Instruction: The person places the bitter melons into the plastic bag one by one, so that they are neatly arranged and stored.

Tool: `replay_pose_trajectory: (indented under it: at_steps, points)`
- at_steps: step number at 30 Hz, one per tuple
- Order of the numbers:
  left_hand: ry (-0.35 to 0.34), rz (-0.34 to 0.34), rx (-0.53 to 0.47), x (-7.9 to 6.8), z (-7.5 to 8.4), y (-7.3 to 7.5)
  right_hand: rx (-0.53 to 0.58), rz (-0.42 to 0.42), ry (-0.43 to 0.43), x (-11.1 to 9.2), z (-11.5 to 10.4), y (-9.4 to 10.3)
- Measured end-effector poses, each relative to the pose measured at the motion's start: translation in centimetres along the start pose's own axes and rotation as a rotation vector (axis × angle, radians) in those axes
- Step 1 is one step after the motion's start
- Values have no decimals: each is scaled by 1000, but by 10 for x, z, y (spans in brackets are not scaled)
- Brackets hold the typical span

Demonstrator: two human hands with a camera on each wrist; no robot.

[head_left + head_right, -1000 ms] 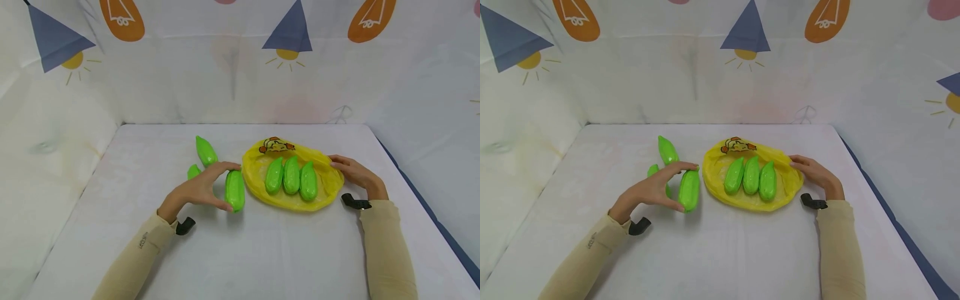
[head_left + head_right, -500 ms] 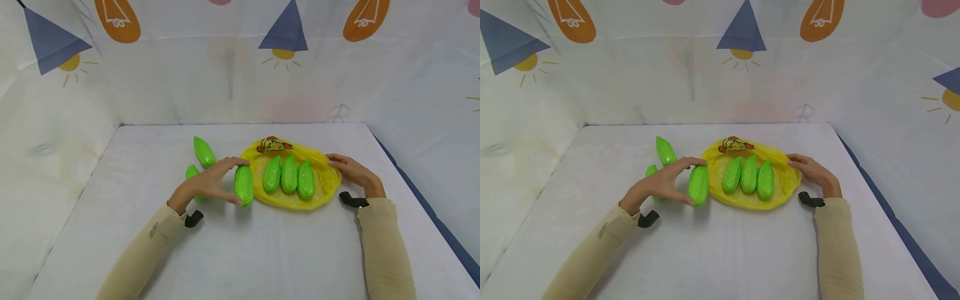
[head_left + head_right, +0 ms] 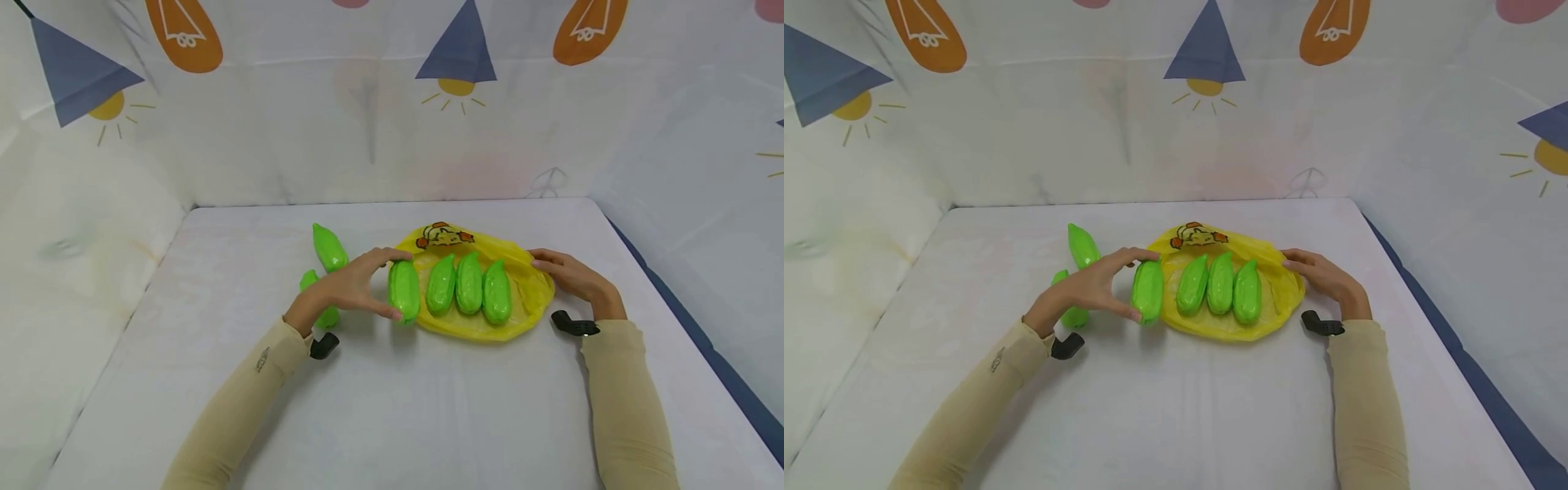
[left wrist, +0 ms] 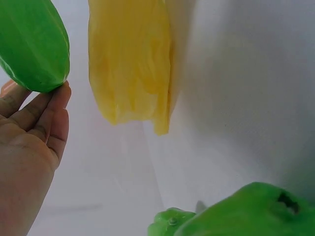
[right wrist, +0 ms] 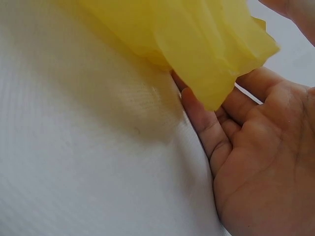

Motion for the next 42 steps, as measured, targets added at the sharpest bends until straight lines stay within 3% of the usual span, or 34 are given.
replay_pose_trajectory:
  at_steps: [10,22,42]
  points:
    - [14,-28,23,12,-1,1,13,4,4,0,1,1]
    - [108,-84,41,31,-25,-1,47,1,-5,2,5,1]
    - [114,-152,71,63,-34,-9,32,9,3,1,2,2]
Point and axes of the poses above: each hand's wrist, its own x-axis towards the middle knuckle, its own y-axis out of the back of the hand, z = x × y, the point moved 10 cm from there along x, towards the middle knuckle, and after that the axes turned 15 degrees about x, right-handed, at the moved point
